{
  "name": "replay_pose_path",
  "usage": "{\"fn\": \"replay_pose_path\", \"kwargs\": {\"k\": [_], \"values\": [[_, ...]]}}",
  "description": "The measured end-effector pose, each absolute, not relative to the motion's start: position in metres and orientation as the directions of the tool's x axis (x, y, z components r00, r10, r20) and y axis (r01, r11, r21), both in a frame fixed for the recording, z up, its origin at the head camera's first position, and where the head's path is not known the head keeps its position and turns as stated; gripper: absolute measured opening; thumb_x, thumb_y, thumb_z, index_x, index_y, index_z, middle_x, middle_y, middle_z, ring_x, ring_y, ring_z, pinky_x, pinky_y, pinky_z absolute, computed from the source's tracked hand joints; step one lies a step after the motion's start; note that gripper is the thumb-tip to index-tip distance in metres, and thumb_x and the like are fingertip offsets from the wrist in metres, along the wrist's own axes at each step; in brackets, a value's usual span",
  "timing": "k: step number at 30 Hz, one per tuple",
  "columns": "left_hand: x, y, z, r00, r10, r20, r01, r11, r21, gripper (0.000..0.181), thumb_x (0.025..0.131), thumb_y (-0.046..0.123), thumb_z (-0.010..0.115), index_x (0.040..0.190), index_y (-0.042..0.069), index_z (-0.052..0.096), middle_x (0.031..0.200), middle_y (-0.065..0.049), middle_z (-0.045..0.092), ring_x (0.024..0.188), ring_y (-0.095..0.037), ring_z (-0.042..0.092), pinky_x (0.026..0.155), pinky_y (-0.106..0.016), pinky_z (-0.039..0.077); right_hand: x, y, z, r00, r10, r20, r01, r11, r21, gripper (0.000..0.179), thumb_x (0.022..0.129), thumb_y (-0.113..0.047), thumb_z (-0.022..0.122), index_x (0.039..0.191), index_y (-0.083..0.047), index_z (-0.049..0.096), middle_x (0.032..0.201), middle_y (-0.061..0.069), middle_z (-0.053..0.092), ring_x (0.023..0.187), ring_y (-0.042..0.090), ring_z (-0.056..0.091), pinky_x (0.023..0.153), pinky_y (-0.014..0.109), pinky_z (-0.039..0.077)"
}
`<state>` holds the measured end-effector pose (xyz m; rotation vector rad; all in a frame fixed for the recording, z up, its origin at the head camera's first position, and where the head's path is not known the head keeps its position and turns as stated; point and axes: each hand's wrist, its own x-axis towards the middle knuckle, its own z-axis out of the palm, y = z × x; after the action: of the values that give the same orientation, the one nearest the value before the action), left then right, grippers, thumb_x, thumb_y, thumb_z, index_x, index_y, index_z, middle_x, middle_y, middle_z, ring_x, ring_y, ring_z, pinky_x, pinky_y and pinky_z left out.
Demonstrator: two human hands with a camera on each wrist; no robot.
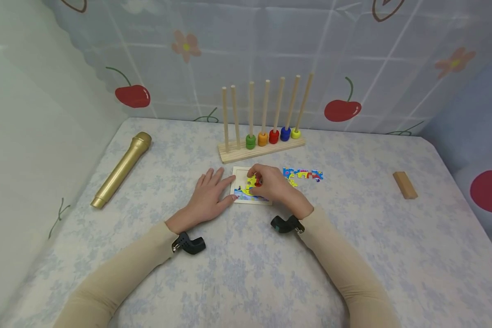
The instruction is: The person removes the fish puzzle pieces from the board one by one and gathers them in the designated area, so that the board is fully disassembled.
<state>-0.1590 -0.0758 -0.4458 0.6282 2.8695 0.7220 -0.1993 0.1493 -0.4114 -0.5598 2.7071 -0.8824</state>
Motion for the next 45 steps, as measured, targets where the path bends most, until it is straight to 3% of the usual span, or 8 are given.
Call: {"fn": "replay_pose_path", "kwargs": {"k": [9, 19, 28, 34, 45], "values": [[-0.158, -0.076, -0.445, -0.908, 0.42, 0.001, 0.371, 0.801, 0.471, 0.059, 0.103, 0.042, 0.055, 0.155, 0.015, 0.046, 0.167, -0.024, 0.026, 0.156, -0.05, 0.011, 0.124, -0.065, 0.013, -0.199, 0.152, -0.407, -0.89, -0.433, -0.144, -0.241, 0.714, -0.658, 0.029, 0.094, -0.006, 0.067, 0.123, -0.005, 0.067, 0.101, 0.014, 0.069, 0.076, 0.019, 0.062, 0.068, 0.028, 0.052], [-0.158, -0.076, -0.444, -0.91, 0.415, -0.001, 0.366, 0.803, 0.47, 0.059, 0.103, 0.042, 0.055, 0.154, 0.015, 0.047, 0.167, -0.024, 0.026, 0.156, -0.049, 0.012, 0.123, -0.065, 0.013, -0.205, 0.162, -0.396, -0.92, -0.354, -0.17, -0.146, 0.71, -0.689, 0.033, 0.094, -0.01, 0.071, 0.124, -0.003, 0.06, 0.095, 0.014, 0.073, 0.071, 0.016, 0.065, 0.069, 0.027, 0.055], [-0.157, -0.076, -0.444, -0.907, 0.421, -0.009, 0.364, 0.796, 0.483, 0.06, 0.103, 0.043, 0.055, 0.156, 0.016, 0.045, 0.168, -0.022, 0.023, 0.158, -0.048, 0.009, 0.125, -0.064, 0.011, -0.204, 0.192, -0.386, -0.937, -0.31, -0.163, -0.088, 0.659, -0.747, 0.035, 0.096, -0.006, 0.066, 0.129, 0.002, 0.059, 0.1, 0.021, 0.07, 0.072, 0.024, 0.073, 0.065, 0.033, 0.06], [-0.156, -0.076, -0.445, -0.908, 0.419, -0.004, 0.366, 0.796, 0.482, 0.06, 0.103, 0.042, 0.055, 0.156, 0.016, 0.045, 0.168, -0.022, 0.023, 0.158, -0.047, 0.009, 0.125, -0.064, 0.01, -0.199, 0.222, -0.386, -0.949, -0.232, -0.212, -0.015, 0.707, -0.707, 0.037, 0.096, -0.009, 0.067, 0.13, 0.002, 0.057, 0.102, 0.022, 0.072, 0.072, 0.019, 0.072, 0.069, 0.034, 0.062], [-0.157, -0.076, -0.446, -0.906, 0.423, -0.001, 0.37, 0.794, 0.483, 0.06, 0.103, 0.042, 0.055, 0.156, 0.016, 0.045, 0.168, -0.023, 0.023, 0.157, -0.048, 0.009, 0.124, -0.064, 0.011, -0.186, 0.268, -0.394, -0.972, -0.113, -0.205, 0.049, 0.757, -0.651, 0.034, 0.096, -0.014, 0.069, 0.121, 0.006, 0.06, 0.106, 0.025, 0.073, 0.07, 0.012, 0.072, 0.064, 0.022, 0.057]]}}
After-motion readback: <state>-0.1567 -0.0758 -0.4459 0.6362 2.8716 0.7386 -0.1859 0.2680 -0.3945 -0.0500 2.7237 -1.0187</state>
